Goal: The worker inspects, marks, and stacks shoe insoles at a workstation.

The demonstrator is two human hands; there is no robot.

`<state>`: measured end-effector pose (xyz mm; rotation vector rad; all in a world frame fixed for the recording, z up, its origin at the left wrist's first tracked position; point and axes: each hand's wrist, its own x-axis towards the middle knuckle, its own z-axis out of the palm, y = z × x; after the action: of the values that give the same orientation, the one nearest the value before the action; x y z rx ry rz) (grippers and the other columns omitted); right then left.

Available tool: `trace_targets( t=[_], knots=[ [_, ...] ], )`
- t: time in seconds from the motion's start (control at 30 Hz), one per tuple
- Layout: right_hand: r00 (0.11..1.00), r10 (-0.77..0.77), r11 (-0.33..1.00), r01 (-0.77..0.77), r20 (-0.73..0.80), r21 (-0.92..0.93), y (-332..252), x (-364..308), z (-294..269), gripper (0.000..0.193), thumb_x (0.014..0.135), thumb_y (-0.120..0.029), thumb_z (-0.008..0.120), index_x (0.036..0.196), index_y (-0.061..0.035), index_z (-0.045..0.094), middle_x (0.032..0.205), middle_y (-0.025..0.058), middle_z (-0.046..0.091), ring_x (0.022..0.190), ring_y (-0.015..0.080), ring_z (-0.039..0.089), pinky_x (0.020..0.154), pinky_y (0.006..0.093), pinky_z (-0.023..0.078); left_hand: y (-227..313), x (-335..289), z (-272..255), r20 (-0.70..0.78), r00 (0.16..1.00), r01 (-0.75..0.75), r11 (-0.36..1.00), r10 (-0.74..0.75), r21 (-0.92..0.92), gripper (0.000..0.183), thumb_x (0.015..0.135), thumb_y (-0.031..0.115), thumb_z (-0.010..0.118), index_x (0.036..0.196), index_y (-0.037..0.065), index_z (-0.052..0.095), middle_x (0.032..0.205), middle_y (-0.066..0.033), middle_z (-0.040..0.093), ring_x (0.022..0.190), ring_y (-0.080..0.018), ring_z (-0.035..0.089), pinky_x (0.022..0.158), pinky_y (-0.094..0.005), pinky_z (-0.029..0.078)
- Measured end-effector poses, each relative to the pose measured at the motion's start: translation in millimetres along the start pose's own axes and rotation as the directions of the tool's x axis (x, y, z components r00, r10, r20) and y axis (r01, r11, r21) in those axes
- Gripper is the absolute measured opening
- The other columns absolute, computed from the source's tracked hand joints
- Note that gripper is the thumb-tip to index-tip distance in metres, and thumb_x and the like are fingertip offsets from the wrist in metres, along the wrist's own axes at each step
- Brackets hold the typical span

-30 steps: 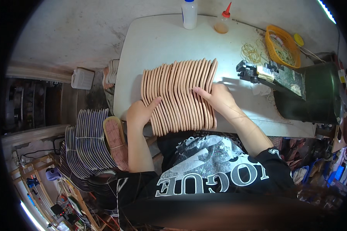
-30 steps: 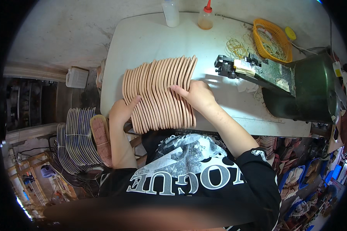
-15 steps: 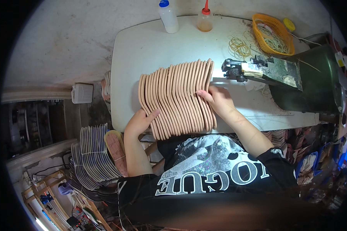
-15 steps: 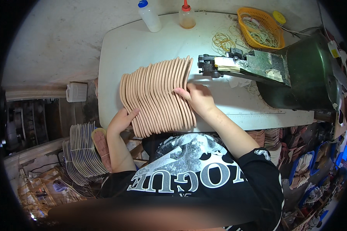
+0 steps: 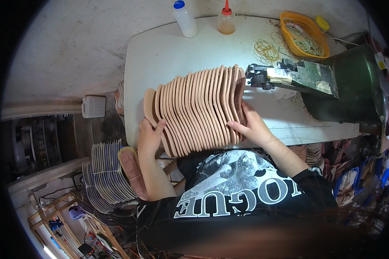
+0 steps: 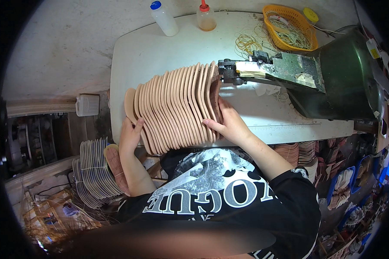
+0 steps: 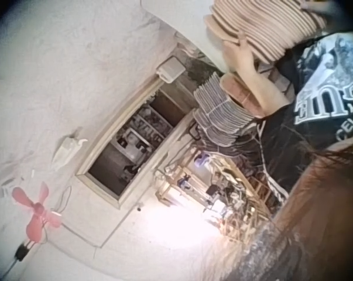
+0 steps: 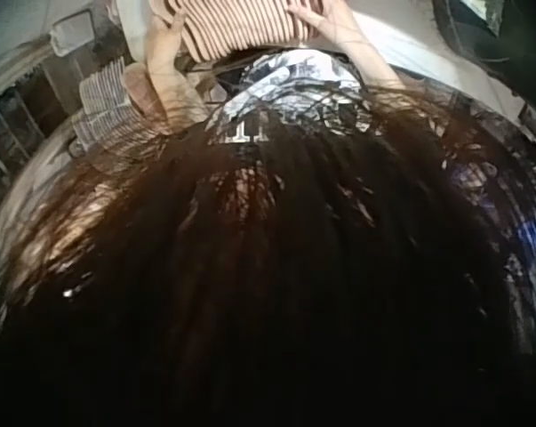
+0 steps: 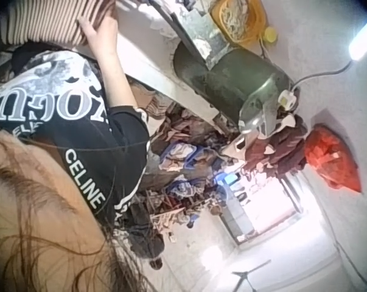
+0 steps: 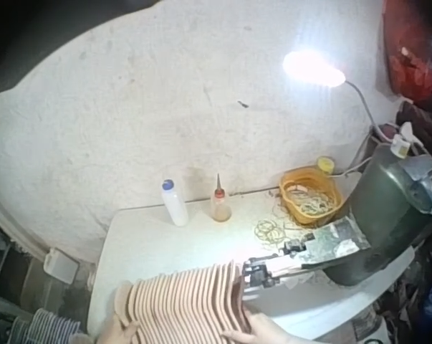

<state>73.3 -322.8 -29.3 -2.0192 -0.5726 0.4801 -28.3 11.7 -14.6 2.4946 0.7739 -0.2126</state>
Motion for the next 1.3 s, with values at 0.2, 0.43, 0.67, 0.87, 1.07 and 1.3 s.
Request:
trace_targets(
  t=[0.2, 0.43, 0.67, 0.87, 1.07, 1.3],
  knots=[
    [0.996, 0.07, 0.988, -0.076, 0.047, 0.134, 0.0, -4.5, 2.2, 0.074, 0.087, -0.027, 0.064, 0.141, 0.007, 0.028, 0.134, 0.0306, 0.045, 0.128, 0.0387, 0.043, 0.108, 0.0411, 0.033, 11.2, 6.3, 6.6, -0.043, 0.999, 0.002, 0.953, -0.016, -0.302, 0.09, 0.085, 0.061, 0.058, 0.137, -0.007, 0.03, 0.135, -0.0308, 0.042, 0.129, -0.0391, 0.041, 0.104, -0.0423, 0.036],
    [0.893, -0.183, 0.934, 0.027, -0.411, -0.357, -6.7, -18.6, 8.4, 0.061, 0.082, -0.027, 0.069, 0.13, 0.001, 0.045, 0.107, 0.0226, 0.056, 0.1, 0.035, 0.054, 0.092, 0.0416, 0.041, -5.6, 9.4, 16.0, -0.154, 0.988, -0.049, 0.955, 0.004, -0.293, 0.106, 0.083, 0.062, 0.059, 0.146, -0.008, 0.01, 0.147, -0.0341, 0.023, 0.138, -0.0398, 0.029, 0.111, -0.0413, 0.028],
    [0.955, -0.226, 0.942, 0.164, -0.193, -0.293, -27.1, 0.5, 16.8, 0.017, 0.085, -0.02, 0.066, 0.092, -0.0039, 0.069, 0.074, 0.0121, 0.065, 0.064, 0.0276, 0.063, 0.061, 0.0361, 0.051, -3.1, 6.5, 12.6, -0.133, 0.983, 0.104, 0.982, -0.126, -0.158, 0.108, 0.08, 0.065, 0.06, 0.147, -0.006, 0.013, 0.149, -0.0315, 0.021, 0.14, -0.0418, 0.02, 0.113, -0.0483, 0.021],
    [0.955, -0.214, 0.88, 0.096, -0.207, -0.464, -43.1, 23.6, 30.3, 0.015, 0.083, -0.02, 0.06, 0.082, -0.0058, 0.064, 0.07, 0.0121, 0.065, 0.066, 0.0288, 0.066, 0.061, 0.04, 0.053, 21.6, -8.5, 18.0, -0.303, 0.952, -0.04, 0.999, 0.032, -0.022, 0.1, 0.081, 0.06, 0.063, 0.146, -0.002, 0.02, 0.151, -0.0236, 0.019, 0.14, -0.0393, 0.016, 0.113, -0.0517, 0.015],
    [0.988, -0.094, 0.83, 0.011, -0.12, -0.558, -45.2, 32.6, 32.2, 0.02, 0.081, -0.02, 0.06, 0.069, -0.0042, 0.06, 0.063, 0.0123, 0.063, 0.059, 0.0304, 0.064, 0.058, 0.0414, 0.053, 52.7, -27.0, 23.1, -0.409, 0.878, -0.308, 0.947, 0.247, -0.087, 0.086, 0.081, 0.044, 0.069, 0.143, 0.0, 0.029, 0.149, -0.0219, 0.024, 0.138, -0.0389, 0.019, 0.111, -0.0526, 0.015],
    [0.871, -0.328, 0.929, 0.227, -0.366, -0.292, -55.8, 12.6, 8.9, 0.012, 0.074, -0.012, 0.067, 0.069, -0.0043, 0.06, 0.059, 0.0093, 0.06, 0.052, 0.0245, 0.062, 0.05, 0.0353, 0.05, 82.0, -34.7, 30.3, -0.325, 0.889, -0.326, 0.944, 0.323, 0.046, 0.07, 0.081, 0.032, 0.07, 0.138, 0.004, 0.04, 0.149, -0.0198, 0.025, 0.138, -0.038, 0.018, 0.113, -0.0493, 0.015]
  ],
)
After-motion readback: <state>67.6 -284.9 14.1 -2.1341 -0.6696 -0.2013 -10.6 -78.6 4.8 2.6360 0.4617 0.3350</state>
